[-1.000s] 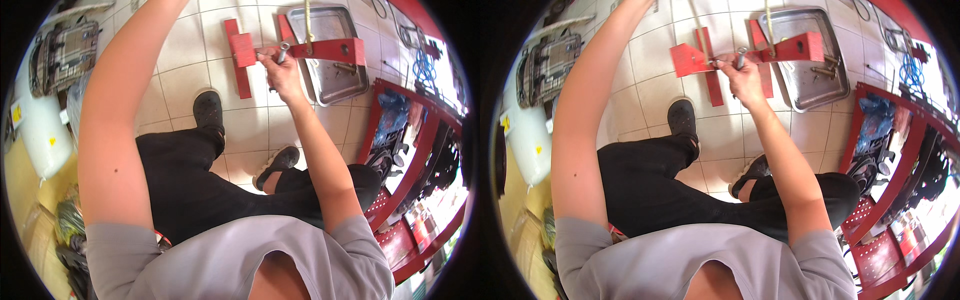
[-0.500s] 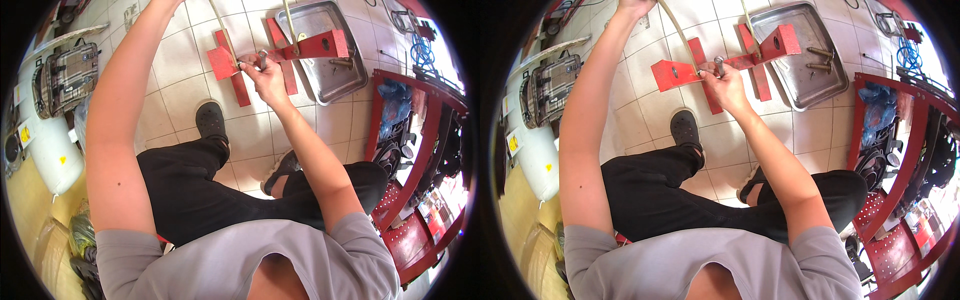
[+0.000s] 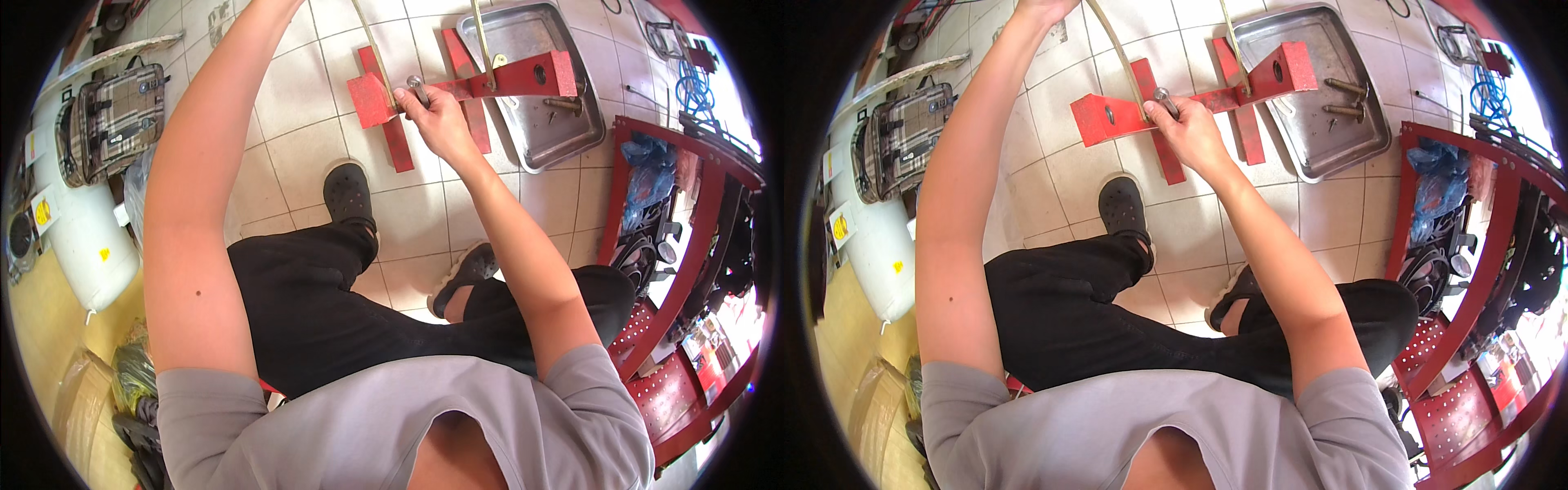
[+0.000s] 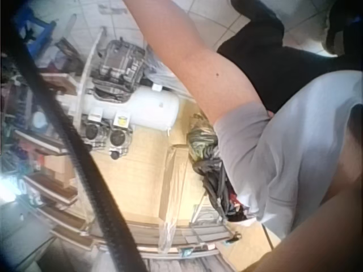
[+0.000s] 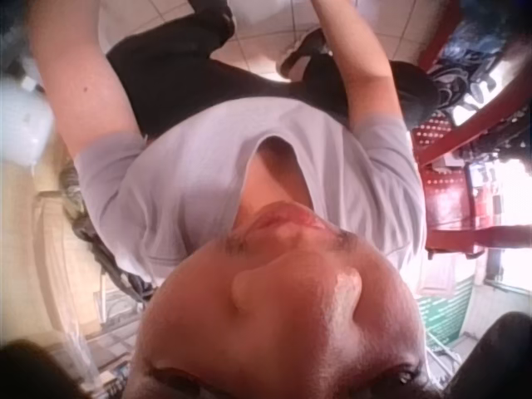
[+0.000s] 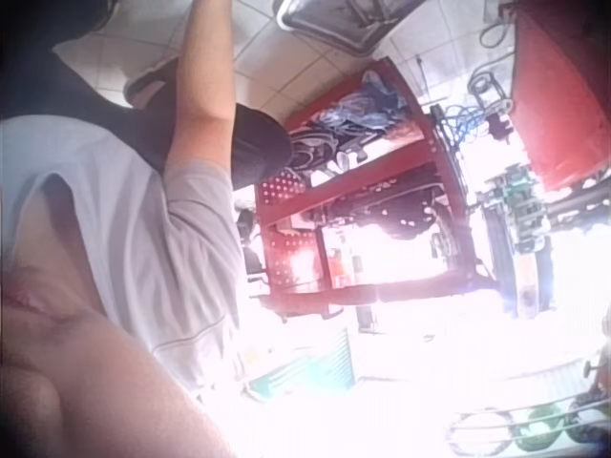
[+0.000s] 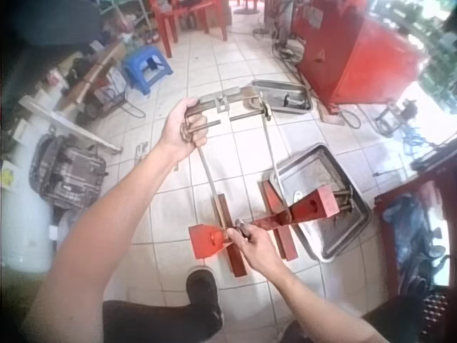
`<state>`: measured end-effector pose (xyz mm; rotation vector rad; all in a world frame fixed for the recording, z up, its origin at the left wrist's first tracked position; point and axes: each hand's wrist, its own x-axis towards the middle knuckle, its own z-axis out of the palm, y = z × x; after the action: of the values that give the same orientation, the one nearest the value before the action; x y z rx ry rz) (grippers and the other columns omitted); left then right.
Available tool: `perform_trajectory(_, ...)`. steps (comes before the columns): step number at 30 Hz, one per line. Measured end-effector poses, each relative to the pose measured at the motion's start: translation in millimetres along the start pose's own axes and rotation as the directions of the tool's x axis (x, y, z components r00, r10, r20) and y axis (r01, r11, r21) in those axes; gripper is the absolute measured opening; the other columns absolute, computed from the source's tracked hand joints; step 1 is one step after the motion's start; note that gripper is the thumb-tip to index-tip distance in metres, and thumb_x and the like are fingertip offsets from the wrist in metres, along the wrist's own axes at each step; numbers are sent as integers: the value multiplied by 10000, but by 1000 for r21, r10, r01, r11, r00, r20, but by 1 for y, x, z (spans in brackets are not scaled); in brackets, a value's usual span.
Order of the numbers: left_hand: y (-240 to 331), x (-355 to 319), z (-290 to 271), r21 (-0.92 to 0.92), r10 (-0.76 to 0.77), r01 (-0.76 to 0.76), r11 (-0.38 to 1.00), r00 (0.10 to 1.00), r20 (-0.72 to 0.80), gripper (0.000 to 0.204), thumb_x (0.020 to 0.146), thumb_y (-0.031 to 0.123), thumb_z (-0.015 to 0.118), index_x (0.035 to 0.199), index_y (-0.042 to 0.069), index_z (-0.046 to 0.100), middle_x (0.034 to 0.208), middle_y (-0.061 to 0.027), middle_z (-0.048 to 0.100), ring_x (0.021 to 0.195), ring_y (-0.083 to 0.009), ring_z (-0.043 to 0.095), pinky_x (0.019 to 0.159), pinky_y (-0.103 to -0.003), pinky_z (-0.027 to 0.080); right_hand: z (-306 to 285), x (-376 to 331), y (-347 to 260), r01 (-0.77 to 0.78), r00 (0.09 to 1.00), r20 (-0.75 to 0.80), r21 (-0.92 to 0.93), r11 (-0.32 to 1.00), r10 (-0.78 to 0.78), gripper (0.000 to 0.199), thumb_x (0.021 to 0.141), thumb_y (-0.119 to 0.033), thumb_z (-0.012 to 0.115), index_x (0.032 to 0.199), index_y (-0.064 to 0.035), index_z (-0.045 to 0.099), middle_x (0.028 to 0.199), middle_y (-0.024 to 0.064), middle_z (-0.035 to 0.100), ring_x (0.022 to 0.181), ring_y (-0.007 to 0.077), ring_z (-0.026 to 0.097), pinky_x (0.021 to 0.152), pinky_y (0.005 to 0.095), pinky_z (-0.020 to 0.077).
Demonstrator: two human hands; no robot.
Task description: The person sits on a low stool and assembles a red metal frame using a wrench. They insert bolts and tighten nuts on the frame's joints, occasionally picking up additional hardware from a nearby metal tray.
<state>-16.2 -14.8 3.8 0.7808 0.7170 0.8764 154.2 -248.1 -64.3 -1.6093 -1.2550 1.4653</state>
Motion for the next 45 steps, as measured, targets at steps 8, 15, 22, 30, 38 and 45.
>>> perform_trajectory(8, 0, 2, 9, 6, 6, -6, 1000, 1000, -20, 474, 895, 434, 450, 503, 222, 285, 440, 32, 300, 369, -151, 344, 388, -307, 293, 9, 0, 21, 190, 978, -155, 376, 907, -141, 214, 869, -213, 641, 822, -4, 635, 604, 26, 562, 587, 90, 505, 576, 274, 421)
perform_trajectory(15, 0, -1, 8, 24, 19, -18, 1000, 999, -37, 471, 889, 437, 456, 507, 224, 280, 442, 30, 287, 370, -148, 335, 390, -304, 294, -11, -2, -3, 24, 998, 56, 44, 999, -27, 164, 866, -174, 638, 880, -12, 652, 659, 37, 582, 619, 75, 485, 588, 254, 408)
perform_trajectory(22, 3, -10, -15, 34, 53, -51, 998, 997, -58, 460, 874, 432, 480, 514, 219, 289, 451, 40, 288, 371, -134, 317, 378, -299, 266, 0, -20, 2, 127, 989, -66, -79, 989, -132, 306, 788, -130, 645, 1078, -32, 644, 845, 70, 670, 607, 88, 507, 569, 239, 429)
perform_trajectory(30, -6, 3, 8, 50, 143, -140, 989, 988, -53, 364, 855, 418, 512, 607, 174, 404, 478, 21, 338, 374, -131, 334, 370, -298, 284, 73, -30, -3, 250, 818, -471, -223, 942, -329, 573, 637, -235, 843, 1047, 30, 543, 902, 126, 622, 696, 189, 566, 570, 287, 458)
perform_trajectory(38, -8, 11, 15, 8, 103, -103, 995, 994, -43, 394, 869, 414, 505, 577, 187, 370, 473, 33, 324, 361, -135, 331, 366, -294, 300, 69, -10, 15, 257, 782, -502, -281, 925, -370, 374, 709, -165, 751, 999, -15, 567, 854, 124, 641, 689, 272, 633, 612, 346, 514)
perform_trajectory(45, -10, 10, 9, -28, 23, -23, 999, 1000, 18, 473, 898, 429, 451, 514, 220, 269, 442, 35, 280, 345, -143, 320, 367, -303, 316, 53, -25, -9, 70, 877, -462, -153, 986, -134, 450, 668, -123, 769, 1070, -34, 586, 913, 120, 670, 768, 236, 658, 631, 328, 513)
